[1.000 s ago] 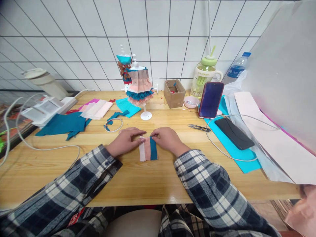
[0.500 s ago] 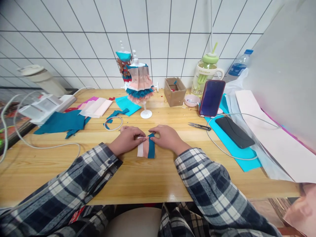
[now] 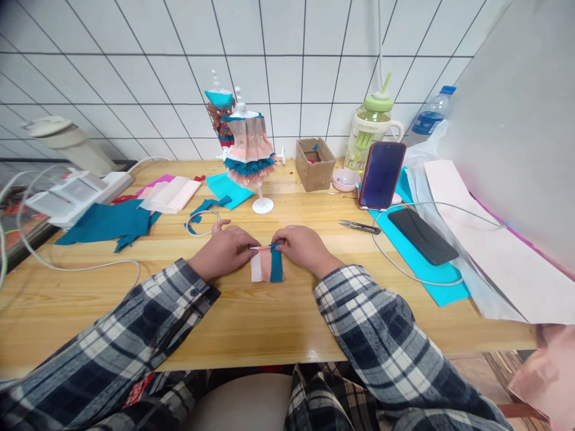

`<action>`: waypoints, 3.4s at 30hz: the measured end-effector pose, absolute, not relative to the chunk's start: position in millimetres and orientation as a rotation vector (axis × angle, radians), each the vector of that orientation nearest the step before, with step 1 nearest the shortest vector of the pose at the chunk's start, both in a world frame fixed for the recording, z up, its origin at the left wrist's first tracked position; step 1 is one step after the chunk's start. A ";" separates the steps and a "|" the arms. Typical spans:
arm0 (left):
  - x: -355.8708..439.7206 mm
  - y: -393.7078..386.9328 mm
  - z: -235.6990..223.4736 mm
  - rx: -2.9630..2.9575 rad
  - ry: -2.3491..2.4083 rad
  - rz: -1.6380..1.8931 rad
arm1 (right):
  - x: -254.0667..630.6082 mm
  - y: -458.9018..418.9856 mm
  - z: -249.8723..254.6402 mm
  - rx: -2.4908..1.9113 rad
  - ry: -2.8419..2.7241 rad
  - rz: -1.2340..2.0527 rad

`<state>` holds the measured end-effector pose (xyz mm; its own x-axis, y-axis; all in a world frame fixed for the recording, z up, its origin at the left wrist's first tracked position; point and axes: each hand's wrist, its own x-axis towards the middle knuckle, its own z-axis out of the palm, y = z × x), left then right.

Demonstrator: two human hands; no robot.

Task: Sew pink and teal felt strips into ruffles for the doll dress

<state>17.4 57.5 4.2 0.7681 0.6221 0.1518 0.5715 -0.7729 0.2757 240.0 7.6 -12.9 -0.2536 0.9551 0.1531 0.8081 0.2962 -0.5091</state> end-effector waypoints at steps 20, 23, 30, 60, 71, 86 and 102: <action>28.4 56.1 24.0 2.908 0.873 0.360 | 253.0 14.5 -14.0 -1.313 -2.307 0.522; 39.8 57.6 27.8 2.936 0.800 0.239 | 255.2 15.5 -14.6 -1.269 -2.265 0.606; 50.4 58.4 21.6 2.982 0.748 0.179 | 254.4 13.7 -11.0 -1.370 -2.100 0.629; 35.6 60.5 1.6 2.696 0.918 0.383 | 305.3 14.4 -1.9 -2.032 -1.910 0.226; 38.0 57.7 2.8 2.677 0.943 0.393 | 295.6 13.5 -2.8 -2.046 -2.088 0.142; 38.3 59.0 0.0 2.588 0.922 0.425 | 272.4 11.9 -7.8 -1.752 -2.042 0.203; 39.5 62.2 -2.2 2.176 0.941 0.415 | 240.7 2.0 -8.4 -1.360 -2.223 0.229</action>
